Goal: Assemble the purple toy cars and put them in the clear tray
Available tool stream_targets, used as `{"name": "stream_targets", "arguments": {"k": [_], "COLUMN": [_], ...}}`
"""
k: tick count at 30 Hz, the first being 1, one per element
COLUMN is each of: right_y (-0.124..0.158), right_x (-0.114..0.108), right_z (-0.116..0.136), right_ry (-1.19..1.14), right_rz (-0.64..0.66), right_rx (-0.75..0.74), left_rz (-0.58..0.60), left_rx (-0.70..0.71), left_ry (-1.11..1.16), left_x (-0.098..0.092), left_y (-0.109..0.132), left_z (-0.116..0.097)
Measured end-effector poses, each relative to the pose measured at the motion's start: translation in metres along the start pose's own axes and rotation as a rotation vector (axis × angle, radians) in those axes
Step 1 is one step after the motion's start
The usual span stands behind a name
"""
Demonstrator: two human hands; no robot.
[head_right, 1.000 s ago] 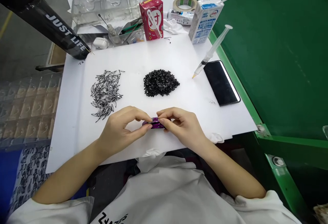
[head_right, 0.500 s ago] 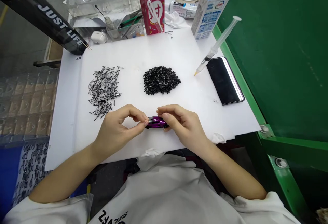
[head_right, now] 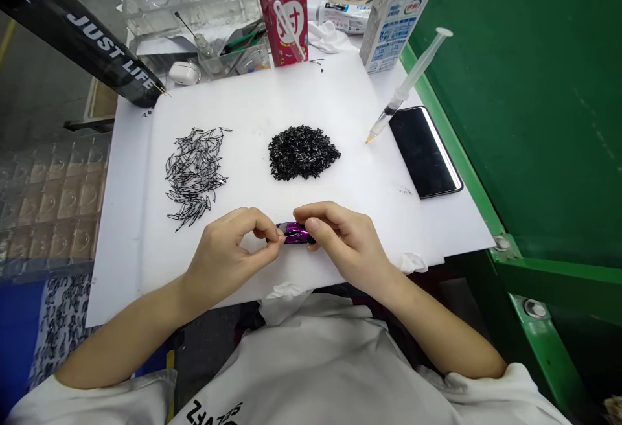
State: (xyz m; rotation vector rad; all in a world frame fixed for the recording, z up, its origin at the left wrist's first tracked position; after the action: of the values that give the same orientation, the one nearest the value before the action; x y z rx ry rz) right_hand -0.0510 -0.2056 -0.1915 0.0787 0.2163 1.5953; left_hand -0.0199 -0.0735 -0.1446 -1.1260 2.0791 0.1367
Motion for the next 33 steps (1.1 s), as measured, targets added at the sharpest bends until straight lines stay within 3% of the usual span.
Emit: {"name": "stream_targets", "arguments": {"k": [7, 15, 26, 33], "right_y": [0.005, 0.015, 0.013, 0.01], "right_x": [0.003, 0.022, 0.03, 0.033], "right_z": [0.007, 0.031, 0.027, 0.026], "right_ry": [0.181, 0.714, 0.768, 0.758], "right_rz": [0.042, -0.004, -0.013, 0.045], "right_rx": [-0.068, -0.42, -0.413, -0.308], "left_rz": [0.148, 0.182, 0.228, 0.252], "left_rx": [-0.074, -0.057, -0.081, -0.127], "left_ry": [0.006, -0.107, -0.072, -0.068], "left_x": [0.012, 0.02, 0.021, 0.025], "left_y": [0.001, 0.005, 0.006, 0.002], "left_z": [0.006, 0.014, 0.016, 0.018]}}
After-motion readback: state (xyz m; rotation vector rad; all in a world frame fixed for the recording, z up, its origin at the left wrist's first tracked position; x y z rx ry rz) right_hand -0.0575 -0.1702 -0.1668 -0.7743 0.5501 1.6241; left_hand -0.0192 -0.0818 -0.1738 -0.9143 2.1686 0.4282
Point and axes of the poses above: each hand's wrist, its own y-axis away from the middle knuckle, its own x-axis out of the palm, z = x × y, the point moved 8 cm from there along -y, towards the middle knuckle, and after that the axes turned 5 degrees about x, right-handed, at the moved point
